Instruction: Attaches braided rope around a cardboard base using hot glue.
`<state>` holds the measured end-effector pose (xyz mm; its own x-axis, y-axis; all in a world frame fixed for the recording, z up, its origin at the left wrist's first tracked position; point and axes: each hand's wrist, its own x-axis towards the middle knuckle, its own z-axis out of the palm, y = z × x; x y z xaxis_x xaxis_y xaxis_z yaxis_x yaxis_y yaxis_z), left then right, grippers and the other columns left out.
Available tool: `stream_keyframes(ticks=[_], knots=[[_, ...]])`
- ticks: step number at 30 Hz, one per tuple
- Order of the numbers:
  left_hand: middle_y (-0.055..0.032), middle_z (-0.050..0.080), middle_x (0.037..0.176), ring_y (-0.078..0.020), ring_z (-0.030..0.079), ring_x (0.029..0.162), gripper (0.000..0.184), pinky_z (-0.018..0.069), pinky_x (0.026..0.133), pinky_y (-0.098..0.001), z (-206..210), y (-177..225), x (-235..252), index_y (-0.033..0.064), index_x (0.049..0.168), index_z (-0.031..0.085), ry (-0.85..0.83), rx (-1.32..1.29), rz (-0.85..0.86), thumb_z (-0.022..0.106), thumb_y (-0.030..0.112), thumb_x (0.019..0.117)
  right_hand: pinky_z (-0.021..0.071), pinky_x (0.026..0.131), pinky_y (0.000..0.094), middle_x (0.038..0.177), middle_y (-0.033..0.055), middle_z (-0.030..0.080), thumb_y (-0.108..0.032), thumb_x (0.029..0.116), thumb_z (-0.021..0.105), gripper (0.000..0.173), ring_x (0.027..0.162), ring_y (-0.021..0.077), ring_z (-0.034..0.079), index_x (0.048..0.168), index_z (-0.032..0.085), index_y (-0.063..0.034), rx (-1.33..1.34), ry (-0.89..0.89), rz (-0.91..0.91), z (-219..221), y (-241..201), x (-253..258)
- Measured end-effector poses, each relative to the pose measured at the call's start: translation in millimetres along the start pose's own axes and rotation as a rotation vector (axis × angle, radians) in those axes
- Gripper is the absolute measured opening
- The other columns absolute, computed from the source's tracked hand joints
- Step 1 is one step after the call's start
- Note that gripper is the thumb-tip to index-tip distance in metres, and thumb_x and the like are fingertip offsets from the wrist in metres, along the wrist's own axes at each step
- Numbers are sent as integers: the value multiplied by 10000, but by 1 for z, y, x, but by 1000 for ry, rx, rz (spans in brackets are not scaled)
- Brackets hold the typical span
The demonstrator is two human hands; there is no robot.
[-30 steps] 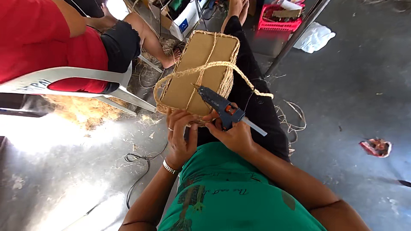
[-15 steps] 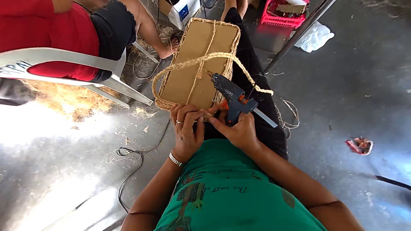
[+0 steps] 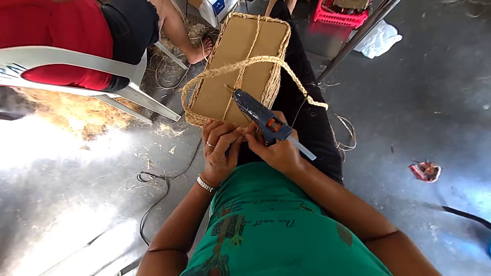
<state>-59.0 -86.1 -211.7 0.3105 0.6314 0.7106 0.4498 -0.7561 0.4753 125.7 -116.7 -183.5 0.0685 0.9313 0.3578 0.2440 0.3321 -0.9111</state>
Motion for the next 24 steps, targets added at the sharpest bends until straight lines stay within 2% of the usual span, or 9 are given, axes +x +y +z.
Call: stream_keyframes(ticks=[2, 4, 6, 10, 12, 17, 21, 24], knots=[[-77, 620, 1325, -268, 491, 1356, 250, 283, 1211, -531, -1, -9, -4, 113, 1191, 691, -42, 30, 83, 674, 240, 977, 555, 604, 220, 936, 43, 688, -92, 901, 751, 418, 687, 66, 612, 1268, 569, -8, -1, 6, -15, -1, 1, 0], [-79, 585, 1360, -277, 467, 1371, 422, 259, 1218, -541, 1, -16, -6, 147, 1254, 658, -53, 91, 141, 777, 340, 898, 554, 609, 221, 950, 50, 697, -91, 903, 749, 415, 695, 66, 615, 1264, 569, 3, -37, 14, -46, -2, 2, 0], [-90, 555, 1376, -290, 447, 1377, 490, 247, 1214, -542, 6, -23, -7, 162, 1292, 624, -44, 143, 176, 804, 341, 872, 556, 612, 220, 952, 50, 701, -91, 903, 747, 415, 703, 64, 621, 1264, 567, 7, -77, 14, -68, -1, 1, 1], [-90, 570, 1331, -292, 458, 1359, 323, 253, 1205, -548, 16, -28, -3, 149, 1221, 629, 5, 159, 178, 739, 215, 925, 554, 604, 224, 941, 51, 693, -83, 903, 744, 429, 701, 70, 621, 1278, 555, 4, -88, 28, -69, 0, 3, 4], [-91, 570, 1330, -291, 443, 1371, 270, 236, 1212, -550, 20, -26, -1, 146, 1203, 643, 13, 153, 173, 709, 199, 946, 550, 589, 229, 926, 52, 692, -76, 896, 747, 443, 690, 77, 621, 1285, 549, 2, -88, 43, -64, -1, 4, 4], [-88, 575, 1343, -292, 438, 1381, 241, 227, 1214, -553, 22, -24, -2, 147, 1205, 647, 11, 162, 177, 673, 191, 970, 580, 642, 243, 967, 61, 708, -112, 913, 744, 447, 748, 82, 655, 1294, 543, 10, -139, 35, -88, -3, 7, 4], [-96, 595, 1339, -307, 444, 1381, 192, 228, 1211, -558, 22, -23, -2, 130, 1165, 668, 2, 177, 177, 652, 174, 979, 579, 636, 244, 974, 57, 705, -107, 919, 739, 440, 739, 78, 650, 1296, 543, 6, -108, 30, -81, -2, 8, 4], [-98, 598, 1325, -304, 453, 1371, 195, 234, 1211, -555, 23, -22, -1, 125, 1160, 658, 2, 167, 160, 663, 183, 974, 556, 594, 236, 954, 52, 702, -89, 907, 746, 454, 687, 76, 622, 1300, 536, 1, -54, 31, -57, -3, 9, 3]])
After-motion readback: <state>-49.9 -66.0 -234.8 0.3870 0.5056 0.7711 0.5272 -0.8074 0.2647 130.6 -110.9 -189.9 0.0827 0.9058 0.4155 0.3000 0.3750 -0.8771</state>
